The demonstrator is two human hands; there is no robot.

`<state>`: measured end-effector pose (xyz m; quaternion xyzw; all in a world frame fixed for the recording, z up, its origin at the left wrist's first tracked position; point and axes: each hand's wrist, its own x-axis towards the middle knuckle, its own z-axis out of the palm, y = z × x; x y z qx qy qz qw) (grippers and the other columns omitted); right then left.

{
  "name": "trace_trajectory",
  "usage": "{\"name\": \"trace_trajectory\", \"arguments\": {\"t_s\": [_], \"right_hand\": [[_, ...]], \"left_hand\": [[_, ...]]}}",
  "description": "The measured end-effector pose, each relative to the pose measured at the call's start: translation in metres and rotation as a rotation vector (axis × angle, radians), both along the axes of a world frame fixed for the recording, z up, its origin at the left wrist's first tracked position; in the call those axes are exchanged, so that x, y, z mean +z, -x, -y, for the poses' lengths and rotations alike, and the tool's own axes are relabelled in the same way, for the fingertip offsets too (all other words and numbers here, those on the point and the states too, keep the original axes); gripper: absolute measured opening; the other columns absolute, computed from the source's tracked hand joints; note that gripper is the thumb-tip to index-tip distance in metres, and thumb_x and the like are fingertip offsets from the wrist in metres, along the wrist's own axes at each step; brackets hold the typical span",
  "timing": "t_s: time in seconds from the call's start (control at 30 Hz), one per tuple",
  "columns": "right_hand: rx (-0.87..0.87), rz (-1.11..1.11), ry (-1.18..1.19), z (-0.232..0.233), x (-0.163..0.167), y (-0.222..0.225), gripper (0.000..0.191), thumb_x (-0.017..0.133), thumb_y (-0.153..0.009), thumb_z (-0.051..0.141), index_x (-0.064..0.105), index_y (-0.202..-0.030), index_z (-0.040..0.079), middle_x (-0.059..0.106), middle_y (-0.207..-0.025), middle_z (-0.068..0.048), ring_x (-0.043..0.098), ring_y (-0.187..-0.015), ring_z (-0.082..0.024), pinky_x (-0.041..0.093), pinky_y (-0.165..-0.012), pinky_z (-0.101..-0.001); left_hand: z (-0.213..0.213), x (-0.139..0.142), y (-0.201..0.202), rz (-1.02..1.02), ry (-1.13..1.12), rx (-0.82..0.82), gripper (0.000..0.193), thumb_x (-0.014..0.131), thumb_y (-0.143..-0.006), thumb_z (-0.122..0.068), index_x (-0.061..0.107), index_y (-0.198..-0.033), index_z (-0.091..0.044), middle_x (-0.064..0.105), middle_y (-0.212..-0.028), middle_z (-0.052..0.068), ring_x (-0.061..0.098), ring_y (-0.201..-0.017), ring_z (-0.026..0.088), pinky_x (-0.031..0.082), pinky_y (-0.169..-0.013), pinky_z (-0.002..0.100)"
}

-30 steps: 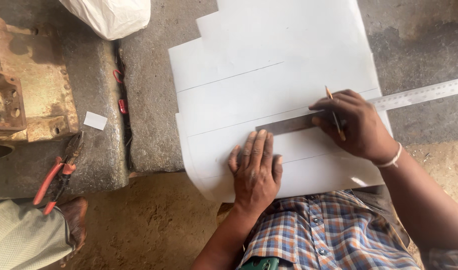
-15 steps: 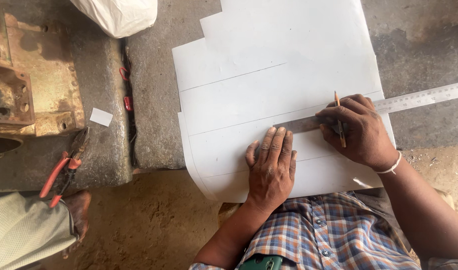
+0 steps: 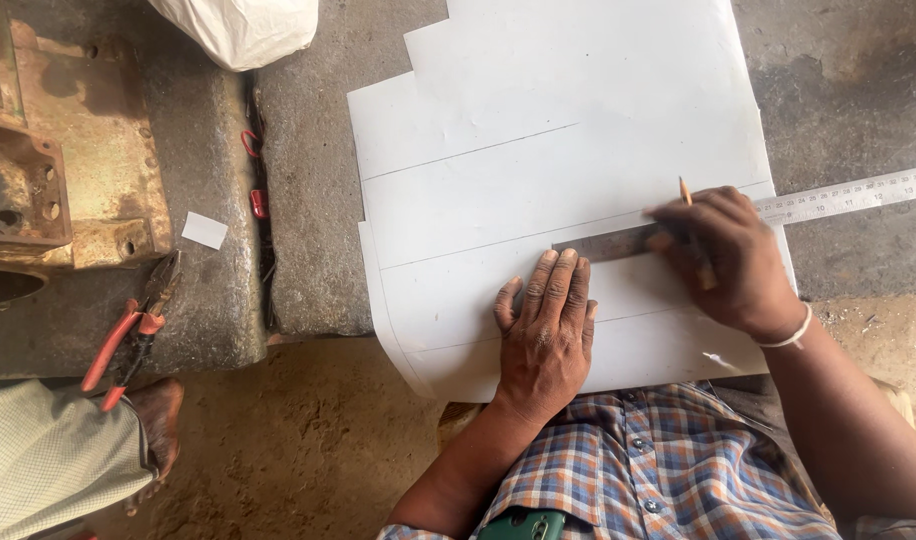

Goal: The person holds a steel ruler against a white sheet on a stone workbench and draws straight pencil lines along it, repeatedly repositioning the ruler to mark a series of parallel lines across the sheet.

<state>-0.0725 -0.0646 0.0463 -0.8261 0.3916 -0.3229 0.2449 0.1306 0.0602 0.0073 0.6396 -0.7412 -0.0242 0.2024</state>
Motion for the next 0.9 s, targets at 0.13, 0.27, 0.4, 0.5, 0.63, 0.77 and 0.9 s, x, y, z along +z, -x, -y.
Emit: {"name": "trace_trajectory", "arguments": {"t_s": [0.13,0.27,0.4,0.5,0.63,0.77,0.9], "right_hand": [[-0.156,0.315,-0.189,0.004,0.003,0.005,0.031,0.052,-0.103,0.013,0.066,-0.126,0.0,0.066,-0.109,-0.012,0.063,-0.099,-0.017,0.054,-0.088,-0.0308],[0.032,0.547,-0.518,0.01,0.007,0.002,0.025,0.066,-0.105,0.018,0.067,-0.124,0.002,0.075,-0.108,-0.01,0.074,-0.103,-0.016,0.061,-0.095,-0.0315],[0.184,0.339,-0.488,0.022,0.005,-0.02,0.018,0.073,-0.095,0.012,0.071,-0.11,0.001,0.078,-0.103,-0.01,0.078,-0.096,-0.017,0.065,-0.086,-0.0305],[0.184,0.191,-0.393,0.024,0.006,-0.031,0.017,0.077,-0.089,0.01,0.073,-0.103,0.002,0.078,-0.096,-0.009,0.078,-0.087,-0.016,0.065,-0.078,-0.0291],[0.118,0.04,-0.246,0.026,0.008,-0.035,0.017,0.083,-0.082,0.011,0.074,-0.095,0.004,0.076,-0.091,-0.01,0.076,-0.076,-0.02,0.061,-0.067,-0.0313],[0.144,0.031,-0.243,0.03,0.008,-0.034,0.015,0.081,-0.083,0.012,0.072,-0.094,0.006,0.076,-0.09,-0.009,0.076,-0.077,-0.02,0.062,-0.068,-0.0305],[0.15,0.027,-0.234,0.031,0.007,-0.034,0.014,0.081,-0.083,0.012,0.072,-0.092,0.006,0.076,-0.09,-0.008,0.076,-0.077,-0.02,0.062,-0.068,-0.0309]], "left_hand": [[0.0,-0.001,0.0,-0.007,0.016,0.008,0.051,0.055,-0.108,-0.03,0.05,-0.153,-0.005,0.047,-0.159,0.009,0.039,-0.152,0.023,0.021,-0.124,0.049],[-0.001,-0.001,0.0,-0.016,0.004,0.007,0.053,0.055,-0.108,-0.03,0.049,-0.154,-0.005,0.046,-0.159,0.009,0.038,-0.151,0.023,0.021,-0.124,0.049],[0.0,0.0,0.002,-0.004,0.005,0.01,0.052,0.055,-0.108,-0.031,0.049,-0.153,-0.006,0.046,-0.159,0.009,0.039,-0.151,0.023,0.022,-0.123,0.049],[0.001,0.001,0.004,-0.001,-0.009,0.004,0.052,0.054,-0.108,-0.031,0.05,-0.153,-0.005,0.046,-0.158,0.009,0.04,-0.15,0.023,0.023,-0.122,0.049],[0.004,0.0,0.005,-0.013,-0.011,-0.001,0.052,0.054,-0.108,-0.03,0.05,-0.152,-0.004,0.046,-0.158,0.01,0.04,-0.15,0.024,0.024,-0.121,0.051],[0.006,0.0,0.007,-0.017,-0.019,-0.006,0.051,0.054,-0.107,-0.029,0.05,-0.152,-0.004,0.045,-0.158,0.011,0.04,-0.149,0.025,0.025,-0.12,0.052],[0.008,0.0,0.007,-0.019,-0.016,-0.004,0.051,0.054,-0.108,-0.029,0.05,-0.151,-0.004,0.045,-0.157,0.011,0.04,-0.15,0.025,0.025,-0.12,0.052]]}}
